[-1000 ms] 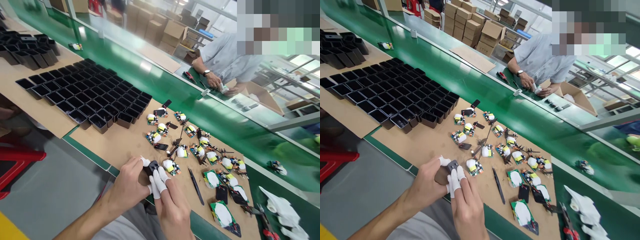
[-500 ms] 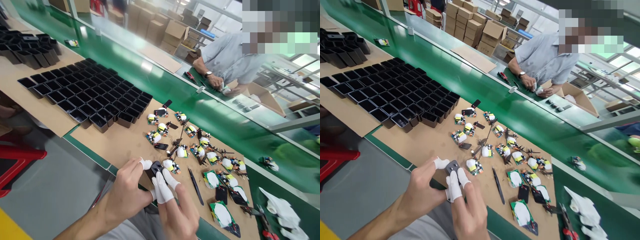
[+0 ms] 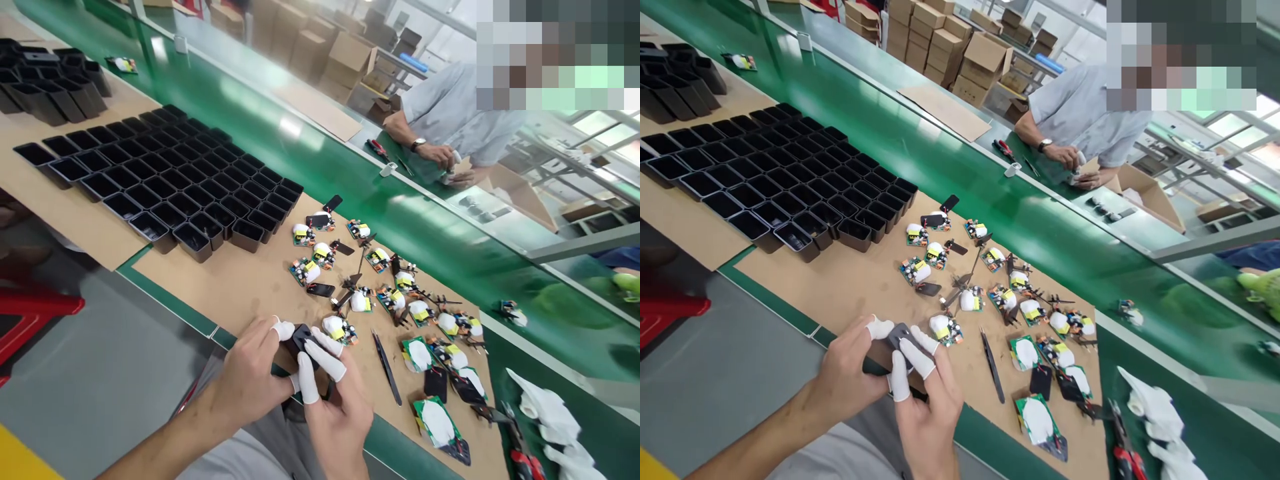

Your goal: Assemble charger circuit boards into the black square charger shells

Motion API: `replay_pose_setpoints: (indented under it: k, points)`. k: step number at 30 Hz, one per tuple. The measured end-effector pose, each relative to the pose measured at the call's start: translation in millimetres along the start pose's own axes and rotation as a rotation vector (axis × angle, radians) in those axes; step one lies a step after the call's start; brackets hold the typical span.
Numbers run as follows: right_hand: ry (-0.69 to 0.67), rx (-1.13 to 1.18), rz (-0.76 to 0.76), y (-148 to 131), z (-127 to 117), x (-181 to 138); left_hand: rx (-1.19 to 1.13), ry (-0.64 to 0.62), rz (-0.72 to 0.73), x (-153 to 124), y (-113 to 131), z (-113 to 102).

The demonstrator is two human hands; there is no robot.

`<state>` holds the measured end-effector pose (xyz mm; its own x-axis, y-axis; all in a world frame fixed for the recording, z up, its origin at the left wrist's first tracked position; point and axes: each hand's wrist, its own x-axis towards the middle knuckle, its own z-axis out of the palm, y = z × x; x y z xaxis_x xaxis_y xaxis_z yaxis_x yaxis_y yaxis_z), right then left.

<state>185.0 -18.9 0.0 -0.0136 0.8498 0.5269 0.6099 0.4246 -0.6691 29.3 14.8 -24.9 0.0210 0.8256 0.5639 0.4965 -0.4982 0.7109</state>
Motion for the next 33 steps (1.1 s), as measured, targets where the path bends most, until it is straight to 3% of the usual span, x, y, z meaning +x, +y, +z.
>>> replay_pose_setpoints:
  k: [8, 20, 27, 33]
  points:
    - [0.044, -0.119, -0.042, -8, 2, -2, 0.025, 0.007, 0.023, 1, -1, 0]
    - [0.051, -0.101, 0.035, -16, 3, 4, 0.032, 0.015, -0.009, -1, 0, 1]
    - [-0.009, -0.29, -0.203, -9, -1, 0, -0.001, 0.028, -0.037, 1, 3, 0]
    - [-0.085, -0.368, -0.301, -14, -19, 6, -0.069, 0.009, -0.054, 12, 14, -9]
